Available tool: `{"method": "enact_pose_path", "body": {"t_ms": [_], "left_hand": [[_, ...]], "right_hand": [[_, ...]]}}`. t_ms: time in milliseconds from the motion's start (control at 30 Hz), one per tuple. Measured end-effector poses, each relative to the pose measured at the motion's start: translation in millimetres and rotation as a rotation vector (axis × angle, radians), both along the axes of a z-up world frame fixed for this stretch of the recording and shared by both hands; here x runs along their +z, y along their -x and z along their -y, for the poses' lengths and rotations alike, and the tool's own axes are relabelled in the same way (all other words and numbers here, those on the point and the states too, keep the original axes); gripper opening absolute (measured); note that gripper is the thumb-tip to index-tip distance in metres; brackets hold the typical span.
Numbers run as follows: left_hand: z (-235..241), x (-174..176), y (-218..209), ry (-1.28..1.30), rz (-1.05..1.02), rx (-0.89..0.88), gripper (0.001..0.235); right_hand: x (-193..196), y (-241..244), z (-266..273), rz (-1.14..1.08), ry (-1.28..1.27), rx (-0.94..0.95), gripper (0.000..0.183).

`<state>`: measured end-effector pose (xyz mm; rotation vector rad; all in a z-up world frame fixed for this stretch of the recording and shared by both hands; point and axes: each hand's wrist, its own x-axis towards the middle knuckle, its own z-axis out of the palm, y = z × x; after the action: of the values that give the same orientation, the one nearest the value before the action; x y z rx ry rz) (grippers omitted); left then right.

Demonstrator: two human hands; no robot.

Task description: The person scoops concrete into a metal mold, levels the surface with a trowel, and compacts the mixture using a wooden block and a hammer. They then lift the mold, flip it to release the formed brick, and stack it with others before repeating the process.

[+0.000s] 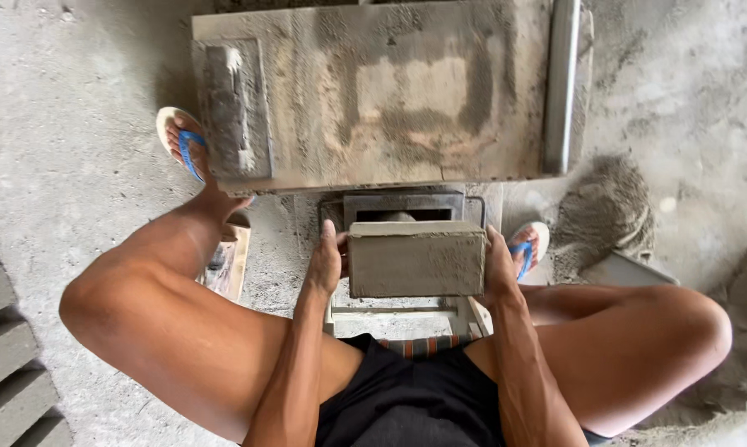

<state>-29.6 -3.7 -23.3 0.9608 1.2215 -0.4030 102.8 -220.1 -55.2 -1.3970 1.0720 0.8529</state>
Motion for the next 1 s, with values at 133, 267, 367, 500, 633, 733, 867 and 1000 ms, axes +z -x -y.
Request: {"method": "enact_pose_path", "body": {"t_ms": [133, 267, 367, 500, 633, 733, 867, 1000], "left_hand": [[-12.5, -15.2, -2.8, -0.099, 0.037, -0.08, 0.08], [-58.2, 47.1, -47.6, -0.077, 0.095, -0.052, 0.098], [-108.4, 94.9, -75.9, 0.006, 0.333, 0.161, 0.076], [-187.5, 215.1, -84.0, -0.114, 0.446, 0.115, 0.086], [-273.2, 393.6, -60.7, -0.069, 0.364, 0.513, 0.066], [-340.0, 524.0, -34.8, -0.041, 0.404, 0.594, 0.062], [-399.6, 611.9, 4.3, -0.101, 0.613, 0.468, 0.056], [-432.6, 600.7, 24.1, -0.108, 0.581, 0.623, 0.057]], "right_hand": [[22.4, -19.2, -13.9, 0.087, 0.125, 0.026, 0.09], [81.3, -62.0, -55.2, 0.29, 0.475, 0.939, 0.055], [133.2, -107.6, -124.9, 0.446, -0.331, 0.604, 0.038], [240.0, -160.0, -227.2, 0.357, -0.406, 0.669, 0.041], [422.6, -184.3, -355.1, 0.212, -0.429, 0.823, 0.068], [531.5, -180.1, -438.5, 0.204, -0.721, 0.805, 0.078], [654.8, -89.4, -563.3, 0.425, -0.944, 0.562, 0.074], [626.8, -53.6, -650.2, 0.719, -1.009, 0.734, 0.041]]}}
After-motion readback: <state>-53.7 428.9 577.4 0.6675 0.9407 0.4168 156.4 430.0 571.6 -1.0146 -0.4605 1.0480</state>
